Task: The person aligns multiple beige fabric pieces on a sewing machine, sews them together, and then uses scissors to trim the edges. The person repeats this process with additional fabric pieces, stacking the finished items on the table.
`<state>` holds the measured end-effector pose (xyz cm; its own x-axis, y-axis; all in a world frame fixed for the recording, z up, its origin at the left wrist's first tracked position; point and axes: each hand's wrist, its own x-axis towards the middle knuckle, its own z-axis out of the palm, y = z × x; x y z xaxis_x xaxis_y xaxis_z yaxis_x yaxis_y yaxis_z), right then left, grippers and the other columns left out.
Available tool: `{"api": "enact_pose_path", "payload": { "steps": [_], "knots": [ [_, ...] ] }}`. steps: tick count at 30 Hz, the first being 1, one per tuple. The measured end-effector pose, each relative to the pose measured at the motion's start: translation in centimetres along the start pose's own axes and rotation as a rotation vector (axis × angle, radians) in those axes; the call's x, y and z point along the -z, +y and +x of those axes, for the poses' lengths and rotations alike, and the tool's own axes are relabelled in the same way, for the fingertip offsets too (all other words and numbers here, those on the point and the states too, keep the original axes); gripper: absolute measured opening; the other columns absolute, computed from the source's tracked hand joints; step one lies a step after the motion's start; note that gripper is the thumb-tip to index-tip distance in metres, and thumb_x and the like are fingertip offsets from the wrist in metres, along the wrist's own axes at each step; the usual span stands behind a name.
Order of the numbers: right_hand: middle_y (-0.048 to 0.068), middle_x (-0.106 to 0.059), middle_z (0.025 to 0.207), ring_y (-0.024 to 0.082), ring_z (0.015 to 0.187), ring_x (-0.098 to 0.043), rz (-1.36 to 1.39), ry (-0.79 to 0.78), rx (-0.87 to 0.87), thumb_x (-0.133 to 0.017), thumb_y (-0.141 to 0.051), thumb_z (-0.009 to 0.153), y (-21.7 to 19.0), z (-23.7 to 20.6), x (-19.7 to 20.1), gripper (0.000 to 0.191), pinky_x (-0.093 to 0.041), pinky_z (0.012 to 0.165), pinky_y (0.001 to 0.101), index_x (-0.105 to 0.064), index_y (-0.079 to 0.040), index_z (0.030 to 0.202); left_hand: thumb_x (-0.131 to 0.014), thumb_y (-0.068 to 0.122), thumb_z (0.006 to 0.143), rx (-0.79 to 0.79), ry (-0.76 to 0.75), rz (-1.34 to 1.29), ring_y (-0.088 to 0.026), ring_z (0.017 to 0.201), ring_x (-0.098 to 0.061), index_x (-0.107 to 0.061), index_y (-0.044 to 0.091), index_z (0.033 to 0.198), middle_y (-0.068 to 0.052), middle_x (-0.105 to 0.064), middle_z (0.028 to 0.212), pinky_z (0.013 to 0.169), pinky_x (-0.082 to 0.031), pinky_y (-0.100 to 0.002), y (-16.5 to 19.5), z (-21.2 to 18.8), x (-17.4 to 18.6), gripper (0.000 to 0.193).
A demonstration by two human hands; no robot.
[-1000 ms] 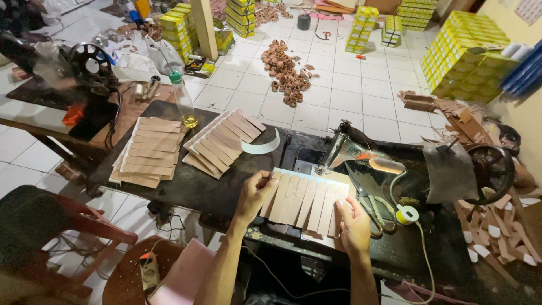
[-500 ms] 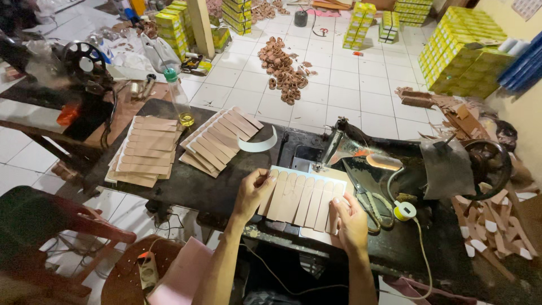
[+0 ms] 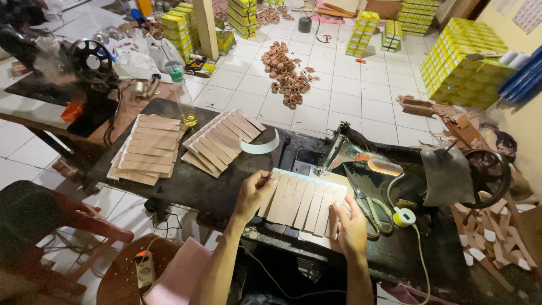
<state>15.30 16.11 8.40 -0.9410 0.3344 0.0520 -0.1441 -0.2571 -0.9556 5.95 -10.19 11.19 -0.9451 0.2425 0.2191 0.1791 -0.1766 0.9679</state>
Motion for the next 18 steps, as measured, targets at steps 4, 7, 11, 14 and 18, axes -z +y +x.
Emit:
{"api": "enact_pose_path", "payload": {
  "steps": [4, 7, 11, 14, 18],
  "knots": [
    [0.003, -0.072, 0.093, -0.004, 0.051, -0.044, -0.008, 0.007, -0.008, -0.064, -0.012, 0.096, -0.1, 0.0, 0.0, 0.048, -0.026, 0.039, 0.0151, -0.055, 0.004, 0.140, -0.068, 0.018, 0.098, -0.020, 0.006, 0.029, -0.005, 0.077, -0.061, -0.069, -0.003, 0.106, -0.004, -0.072, 0.087, 0.067, -0.050, -0.022, 0.2, -0.1, 0.0, 0.023],
    [0.005, -0.073, 0.094, -0.003, 0.053, -0.049, -0.049, 0.020, -0.016, -0.063, -0.012, 0.096, -0.4, -0.2, -0.2, 0.048, -0.028, 0.039, 0.0152, -0.055, 0.003, 0.140, -0.067, 0.018, 0.098, 0.001, 0.005, 0.027, -0.005, 0.076, -0.061, -0.068, -0.003, 0.105, -0.003, -0.072, 0.087, 0.065, -0.049, -0.022, 0.6, -0.2, -0.1, 0.023],
    [0.006, -0.074, 0.098, -0.002, 0.058, -0.053, -0.075, 0.018, 0.003, -0.063, -0.012, 0.097, -0.9, -0.6, -0.6, 0.048, -0.031, 0.041, 0.0133, -0.056, 0.003, 0.142, -0.066, 0.020, 0.097, 0.030, 0.015, 0.048, -0.005, 0.076, -0.065, -0.068, -0.002, 0.104, -0.002, -0.074, 0.087, 0.066, -0.053, -0.022, 1.2, -0.3, -0.2, 0.023],
    [0.010, -0.074, 0.104, 0.004, 0.075, -0.064, -0.002, 0.004, -0.005, -0.062, -0.009, 0.097, -1.3, -0.7, -1.0, 0.047, -0.045, 0.054, 0.0146, -0.054, 0.004, 0.142, -0.067, 0.019, 0.097, -0.005, 0.013, 0.045, -0.005, 0.077, -0.063, -0.068, -0.003, 0.104, -0.003, -0.073, 0.087, 0.066, -0.051, -0.022, 1.2, -0.3, -0.2, 0.022],
    [0.012, -0.073, 0.112, 0.010, 0.094, -0.071, 0.146, -0.006, -0.035, -0.059, -0.007, 0.095, -1.3, -0.6, -1.3, 0.047, -0.059, 0.076, 0.0198, -0.051, 0.005, 0.140, -0.067, 0.018, 0.097, -0.006, 0.017, 0.048, -0.005, 0.078, -0.062, -0.069, -0.003, 0.104, -0.003, -0.073, 0.088, 0.067, -0.051, -0.022, 0.8, -0.1, -0.1, 0.023]
  ]
}}
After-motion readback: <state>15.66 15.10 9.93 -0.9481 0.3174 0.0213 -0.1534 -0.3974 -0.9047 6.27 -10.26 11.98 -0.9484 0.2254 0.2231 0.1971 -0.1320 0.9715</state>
